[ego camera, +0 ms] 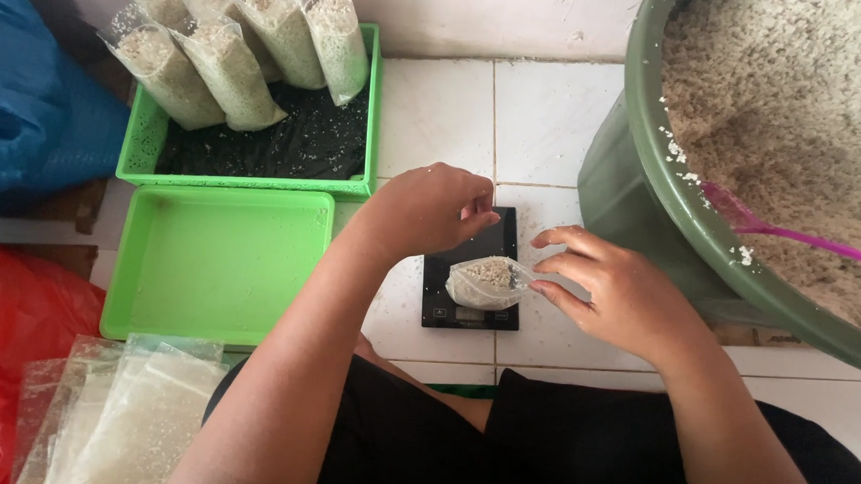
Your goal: Filling and weighing small plastic bags with cookies or ingredients from a large container.
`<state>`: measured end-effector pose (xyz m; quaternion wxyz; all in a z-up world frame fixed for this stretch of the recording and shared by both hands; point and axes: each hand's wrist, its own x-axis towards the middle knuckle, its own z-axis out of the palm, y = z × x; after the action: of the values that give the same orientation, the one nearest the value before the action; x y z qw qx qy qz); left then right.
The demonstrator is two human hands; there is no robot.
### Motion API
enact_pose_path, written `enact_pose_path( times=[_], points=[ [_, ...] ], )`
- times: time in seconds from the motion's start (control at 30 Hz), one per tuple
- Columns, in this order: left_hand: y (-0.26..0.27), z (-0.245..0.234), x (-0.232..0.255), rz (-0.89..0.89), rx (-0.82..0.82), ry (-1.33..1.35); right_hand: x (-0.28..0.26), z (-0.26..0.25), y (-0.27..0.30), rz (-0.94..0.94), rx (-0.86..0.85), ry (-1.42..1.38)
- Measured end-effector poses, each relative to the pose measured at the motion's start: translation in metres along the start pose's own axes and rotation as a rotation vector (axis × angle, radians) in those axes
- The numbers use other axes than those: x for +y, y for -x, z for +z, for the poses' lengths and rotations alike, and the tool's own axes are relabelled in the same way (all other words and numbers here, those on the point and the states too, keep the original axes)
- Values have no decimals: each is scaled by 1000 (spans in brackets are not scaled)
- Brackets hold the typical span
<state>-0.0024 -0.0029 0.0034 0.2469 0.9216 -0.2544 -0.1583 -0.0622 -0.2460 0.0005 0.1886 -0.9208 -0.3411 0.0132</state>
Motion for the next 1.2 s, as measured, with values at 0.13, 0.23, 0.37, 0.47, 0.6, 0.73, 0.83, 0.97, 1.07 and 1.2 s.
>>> enact_pose_path(
  times=[0.13, 0.23, 0.37, 0.47, 0.6, 0.73, 0.83, 0.97, 1.07, 1.2],
  points=[
    [-1, 2, 0, -4, 1, 0, 3, 1, 2, -1, 7, 8],
    [-4, 1, 2, 1, 2, -29, 5, -2, 6, 9, 41, 59],
    [-8, 20, -3, 139, 184, -37, 8, -46, 15, -53, 269, 123],
    [-7, 17, 26, 329, 523, -11, 16, -93, 34, 107, 505, 57],
    [-4, 21, 74, 470, 593, 55, 75, -109, 83, 550, 441, 300],
    [-4, 22, 112, 597, 618, 68, 123, -93, 103, 878, 235, 254],
    [-20, 25, 130, 566, 645, 22, 122, -84, 86, 921, 56, 205],
    [-53, 36, 141, 566, 620, -89, 119, -73, 67, 902, -82, 257],
    [-75, 59, 135, 450, 596, -236, 118, -67, 68, 988, -104, 223],
    [-81, 69, 130, 446, 573, -266, 137, -50, 80, 916, 0, 232]
  ],
)
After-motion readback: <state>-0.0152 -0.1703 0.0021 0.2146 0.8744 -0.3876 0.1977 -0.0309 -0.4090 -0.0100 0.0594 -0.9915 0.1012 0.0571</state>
